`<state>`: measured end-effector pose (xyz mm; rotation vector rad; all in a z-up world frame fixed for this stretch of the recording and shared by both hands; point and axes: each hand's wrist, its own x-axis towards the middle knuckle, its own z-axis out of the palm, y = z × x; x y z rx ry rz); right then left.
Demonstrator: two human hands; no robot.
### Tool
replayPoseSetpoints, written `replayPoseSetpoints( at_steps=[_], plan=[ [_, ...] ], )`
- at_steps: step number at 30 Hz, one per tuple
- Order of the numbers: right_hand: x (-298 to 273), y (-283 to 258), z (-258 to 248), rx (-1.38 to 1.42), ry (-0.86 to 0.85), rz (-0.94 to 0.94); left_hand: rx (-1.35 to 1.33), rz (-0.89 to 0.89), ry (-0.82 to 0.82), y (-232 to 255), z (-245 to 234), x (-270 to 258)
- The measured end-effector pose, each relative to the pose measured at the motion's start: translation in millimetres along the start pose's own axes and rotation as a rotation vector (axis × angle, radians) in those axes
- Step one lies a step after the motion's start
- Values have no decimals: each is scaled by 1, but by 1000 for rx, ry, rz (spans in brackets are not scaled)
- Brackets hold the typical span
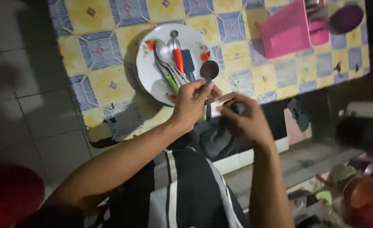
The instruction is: The person wipes several spoons, forks, and a knife with a cloth, placing most of the utensils into a pink container and some onto a plate.
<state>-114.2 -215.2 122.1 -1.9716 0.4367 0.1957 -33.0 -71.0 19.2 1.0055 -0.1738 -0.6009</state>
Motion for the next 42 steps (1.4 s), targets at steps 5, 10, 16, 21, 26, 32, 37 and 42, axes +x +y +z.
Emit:
replayPoseSetpoints(
  at_steps=[5, 10, 16, 21, 26, 32, 37, 42],
  plan=[
    [-35, 1, -20, 36, 415, -131, 269, -171, -151, 32, 13, -10],
    [-43, 9, -12, -336, 550, -378, 652, -186, -319, 34, 41, -13],
    [-40, 31, 6, -663, 687, -456, 670, -172, -283, 35, 45, -10],
    [-38, 62, -20, -586, 490, -354, 709, -208, -259, 34, 44, -3],
    [-30, 42, -19, -627, 530, -361, 766, -132, -247, 20, 47, 5],
    [-21, 48, -37, -535, 570, -419, 661, -190, -273, 27, 57, 10],
    [-22, 63, -40, -320, 391, -427, 851, -127, -282, 20, 52, 15],
    [-19, 45, -54, -581, 499, -365, 664, -147, -343, 21, 48, 9]
  ],
)
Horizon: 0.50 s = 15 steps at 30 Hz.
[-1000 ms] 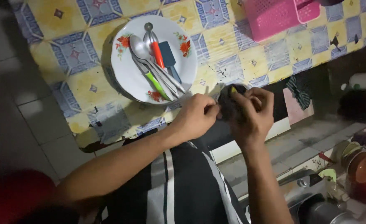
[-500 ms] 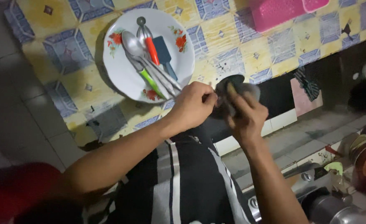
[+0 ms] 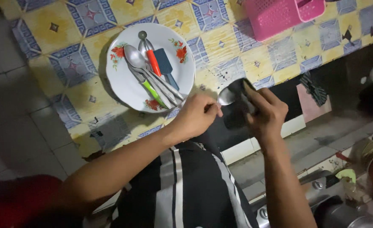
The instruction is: The person wipes several spoons, forks, and a knife with a cloth, placing most of the utensils into a pink container and some onto a plate.
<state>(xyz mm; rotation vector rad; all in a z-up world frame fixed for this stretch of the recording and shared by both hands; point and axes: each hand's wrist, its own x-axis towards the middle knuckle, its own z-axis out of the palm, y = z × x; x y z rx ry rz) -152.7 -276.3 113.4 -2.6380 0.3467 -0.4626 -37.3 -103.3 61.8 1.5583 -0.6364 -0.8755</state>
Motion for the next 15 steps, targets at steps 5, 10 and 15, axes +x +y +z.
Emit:
replayPoseSetpoints(
  at_steps=[5, 10, 15],
  plan=[
    [-11, -17, 12, -8, 27, -111, 113, 6, 41, -2, 5, 3],
    [-21, -5, 16, -87, 140, 107, -27, 3, -15, 1, 6, -6],
    [-22, -35, 24, -68, 99, -195, 199, -71, -4, -2, -3, -9]
  ],
)
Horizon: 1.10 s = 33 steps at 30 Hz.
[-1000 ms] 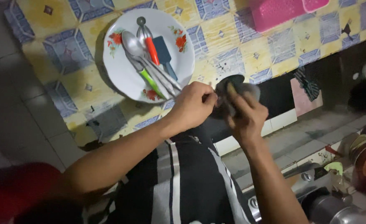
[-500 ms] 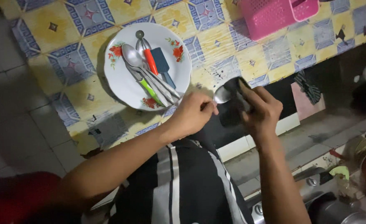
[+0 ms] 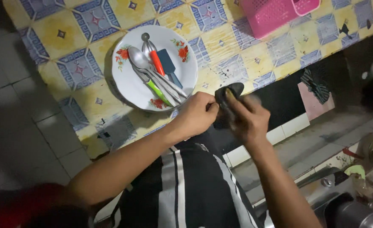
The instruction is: The person wipes several spoons, forks, and a knife with a cloth, placing most of the utensils into a pink container and some onto a plate.
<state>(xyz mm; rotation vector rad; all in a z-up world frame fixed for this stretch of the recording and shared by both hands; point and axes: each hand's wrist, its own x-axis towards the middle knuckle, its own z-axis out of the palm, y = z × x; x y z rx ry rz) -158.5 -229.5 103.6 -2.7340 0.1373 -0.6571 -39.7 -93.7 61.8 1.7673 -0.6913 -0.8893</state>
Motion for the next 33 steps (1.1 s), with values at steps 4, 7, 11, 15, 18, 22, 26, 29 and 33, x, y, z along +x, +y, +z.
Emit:
replayPoseSetpoints(
  at_steps=[4, 7, 11, 15, 18, 22, 26, 29, 33],
  plan=[
    [0, 4, 1, -17, -24, 245, -99, 84, 31, -3, -10, -14],
    [-1, -5, 3, -36, -24, 51, -138, 117, 58, -1, -17, -20],
    [8, -4, -3, -21, -99, 69, -214, -60, -37, 3, -27, -28],
    [9, -12, 2, -32, -13, -63, -222, 50, 2, -3, -23, -30],
    [-3, -1, 3, 16, -132, -65, -239, -77, -37, 9, -31, -36],
    [8, -18, -5, -35, -58, 103, -360, -42, -61, 6, -31, -40],
    [12, -40, -4, -28, -15, 3, -247, 12, 12, 9, -36, -37],
    [20, -34, -6, 5, 14, 82, -360, 41, 4, 6, -37, -36],
    [18, -53, -2, 56, 43, -63, -67, 200, 165, 1, -34, -33]
  ],
)
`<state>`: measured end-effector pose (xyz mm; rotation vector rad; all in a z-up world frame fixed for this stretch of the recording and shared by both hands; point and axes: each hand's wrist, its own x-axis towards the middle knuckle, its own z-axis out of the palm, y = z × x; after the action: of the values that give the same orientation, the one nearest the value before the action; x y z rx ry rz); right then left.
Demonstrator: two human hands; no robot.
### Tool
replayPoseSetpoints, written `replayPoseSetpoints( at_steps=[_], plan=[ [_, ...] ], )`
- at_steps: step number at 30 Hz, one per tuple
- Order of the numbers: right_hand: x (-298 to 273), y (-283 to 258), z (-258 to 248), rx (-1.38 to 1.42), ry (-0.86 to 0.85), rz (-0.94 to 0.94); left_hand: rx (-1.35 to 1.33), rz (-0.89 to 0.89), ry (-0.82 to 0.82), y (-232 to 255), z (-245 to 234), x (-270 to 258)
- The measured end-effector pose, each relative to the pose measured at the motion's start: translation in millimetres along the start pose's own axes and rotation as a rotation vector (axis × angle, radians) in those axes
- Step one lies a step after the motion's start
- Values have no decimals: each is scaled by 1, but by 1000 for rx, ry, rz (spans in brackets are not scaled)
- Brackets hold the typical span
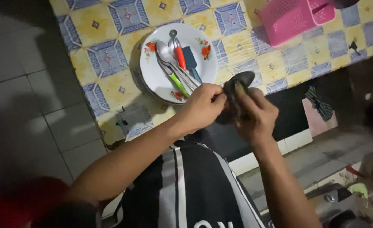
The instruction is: The person wipes several spoons, forks, and a knife with a cloth, placing most of the utensils into a pink container and some onto a plate.
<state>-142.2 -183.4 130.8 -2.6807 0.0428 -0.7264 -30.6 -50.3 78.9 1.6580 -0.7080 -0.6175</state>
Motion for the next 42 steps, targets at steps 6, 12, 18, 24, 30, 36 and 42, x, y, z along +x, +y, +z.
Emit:
replayPoseSetpoints(
  at_steps=[6, 12, 18, 24, 30, 36, 42],
  plan=[
    [-2, 34, -5, -95, 36, 118, -114, 1, -67, 7, -5, 0],
    [-7, 9, 1, -2, 30, 117, -11, -8, -39, 15, -14, 2],
    [-19, 6, 6, -79, 32, 122, -87, -128, -41, 11, -3, -14],
    [-21, 25, -4, -27, 43, 103, -85, -53, 28, 16, 2, -11],
    [-21, 12, 0, -41, -33, 41, -69, 95, 123, -3, 7, -11],
    [-28, 15, -2, -31, 23, 139, -79, -104, 37, 16, 5, -21],
    [-32, 34, -11, -97, 21, 131, -75, -123, -5, 24, 3, -18]
  ],
)
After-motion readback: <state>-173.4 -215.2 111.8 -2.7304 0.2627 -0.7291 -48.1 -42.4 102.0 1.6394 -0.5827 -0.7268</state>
